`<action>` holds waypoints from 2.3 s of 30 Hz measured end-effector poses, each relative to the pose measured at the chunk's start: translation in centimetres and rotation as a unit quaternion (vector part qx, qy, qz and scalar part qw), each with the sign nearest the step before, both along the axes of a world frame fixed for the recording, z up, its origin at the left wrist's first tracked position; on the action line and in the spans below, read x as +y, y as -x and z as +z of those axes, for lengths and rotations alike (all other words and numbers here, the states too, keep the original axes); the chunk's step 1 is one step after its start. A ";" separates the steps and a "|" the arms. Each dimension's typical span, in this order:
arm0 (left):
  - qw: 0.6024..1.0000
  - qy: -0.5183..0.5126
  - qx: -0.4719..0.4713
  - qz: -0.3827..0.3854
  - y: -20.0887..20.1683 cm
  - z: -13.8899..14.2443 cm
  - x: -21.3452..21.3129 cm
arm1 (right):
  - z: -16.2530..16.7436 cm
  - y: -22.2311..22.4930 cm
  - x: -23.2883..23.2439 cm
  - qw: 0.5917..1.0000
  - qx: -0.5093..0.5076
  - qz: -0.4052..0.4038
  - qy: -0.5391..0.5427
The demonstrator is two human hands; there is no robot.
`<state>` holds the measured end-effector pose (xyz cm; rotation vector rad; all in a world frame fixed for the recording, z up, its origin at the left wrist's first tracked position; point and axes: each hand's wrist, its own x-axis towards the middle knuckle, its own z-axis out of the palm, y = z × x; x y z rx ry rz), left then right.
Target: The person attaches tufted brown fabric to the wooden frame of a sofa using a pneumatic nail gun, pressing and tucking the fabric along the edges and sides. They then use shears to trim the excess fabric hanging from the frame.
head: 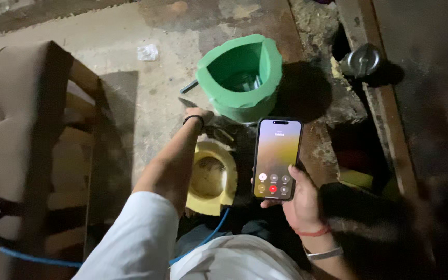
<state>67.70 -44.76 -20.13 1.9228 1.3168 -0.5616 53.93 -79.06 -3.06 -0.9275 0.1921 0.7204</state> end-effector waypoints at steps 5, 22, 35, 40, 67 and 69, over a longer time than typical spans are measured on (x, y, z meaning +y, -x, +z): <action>0.998 -0.003 0.046 0.053 -1.3 -0.7 -0.3 | -0.5 -0.6 -2.3 1.000 -0.008 -0.015 0.005; 0.719 0.315 -0.546 0.291 25.4 18.0 9.5 | -0.6 -5.5 3.4 0.986 0.029 0.156 -0.043; 0.750 0.016 -0.497 0.437 57.6 16.7 0.1 | 2.9 9.9 21.6 0.905 -0.015 0.417 -0.078; 0.712 -0.010 -0.544 0.444 71.6 15.9 -0.1 | 4.1 22.8 26.2 0.864 0.002 0.482 -0.144; 0.696 0.007 -0.421 0.582 98.1 13.2 11.9 | 1.8 54.5 48.6 0.755 0.193 0.591 -0.208; 0.723 -0.031 -0.437 0.534 98.1 13.4 15.6 | 2.2 55.3 51.5 0.754 0.156 0.607 -0.196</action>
